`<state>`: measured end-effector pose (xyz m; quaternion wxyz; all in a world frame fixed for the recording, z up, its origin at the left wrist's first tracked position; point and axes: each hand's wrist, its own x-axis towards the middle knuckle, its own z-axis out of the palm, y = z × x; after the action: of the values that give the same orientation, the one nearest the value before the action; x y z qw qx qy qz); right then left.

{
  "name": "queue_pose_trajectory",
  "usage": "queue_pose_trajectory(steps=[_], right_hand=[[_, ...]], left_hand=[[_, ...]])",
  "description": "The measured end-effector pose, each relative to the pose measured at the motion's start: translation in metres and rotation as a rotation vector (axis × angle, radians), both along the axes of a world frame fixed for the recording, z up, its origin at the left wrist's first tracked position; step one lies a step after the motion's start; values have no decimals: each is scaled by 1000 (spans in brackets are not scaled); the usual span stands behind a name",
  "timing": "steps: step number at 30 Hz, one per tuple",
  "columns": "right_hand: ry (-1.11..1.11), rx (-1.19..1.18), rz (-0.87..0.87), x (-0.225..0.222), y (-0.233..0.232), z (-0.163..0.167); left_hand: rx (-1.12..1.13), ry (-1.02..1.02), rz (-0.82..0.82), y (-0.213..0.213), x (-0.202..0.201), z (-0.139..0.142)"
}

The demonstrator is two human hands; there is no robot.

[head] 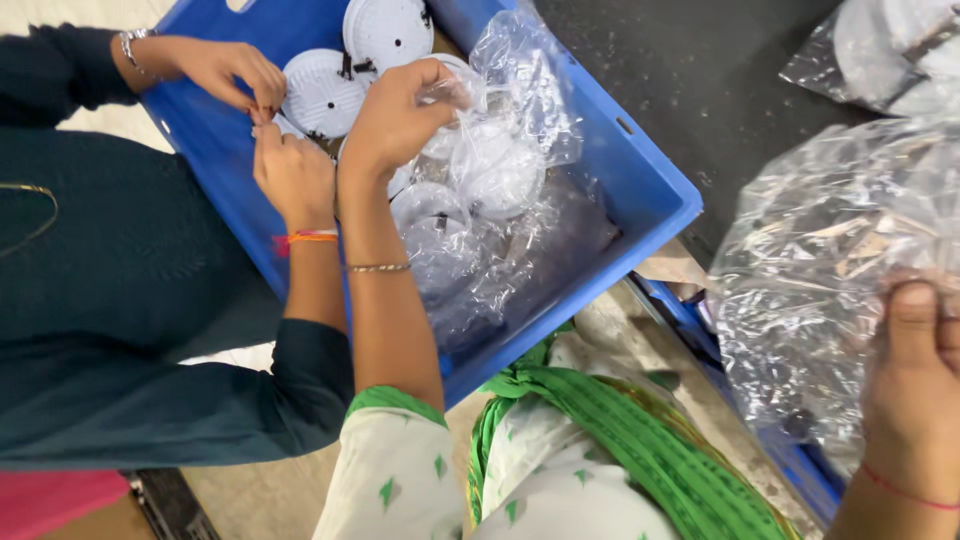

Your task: The person wraps white circular light fixture bases in clear plastic bags. They pick up a base, place it into a bag, and seal it before stacking the wrapped units on the table.

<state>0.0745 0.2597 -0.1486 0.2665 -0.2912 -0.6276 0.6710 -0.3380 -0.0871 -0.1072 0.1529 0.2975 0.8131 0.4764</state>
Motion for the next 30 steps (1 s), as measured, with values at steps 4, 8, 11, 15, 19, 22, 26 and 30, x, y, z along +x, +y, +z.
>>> queue_pose_trajectory(steps=[4,8,11,15,19,22,26,30], right_hand=[[101,-33,54,20,-15,12],[188,39,151,47,-28,53],[136,48,94,80,-30,77],[91,123,-24,123,-17,55],[190,44,-187,223,8,31],[235,2,-284,291,18,15],[270,-30,-404,362,19,-5],[183,-32,-505,414,11,-22]], left_hand=[[163,-50,-176,13,56,47],[197,-73,-300,37,124,86],[174,7,-433,71,188,97],[139,95,-659,136,280,85],[236,-148,-430,169,343,77],[272,-312,-476,182,381,64],[344,-393,-417,220,436,33],[352,-480,-319,252,484,16]])
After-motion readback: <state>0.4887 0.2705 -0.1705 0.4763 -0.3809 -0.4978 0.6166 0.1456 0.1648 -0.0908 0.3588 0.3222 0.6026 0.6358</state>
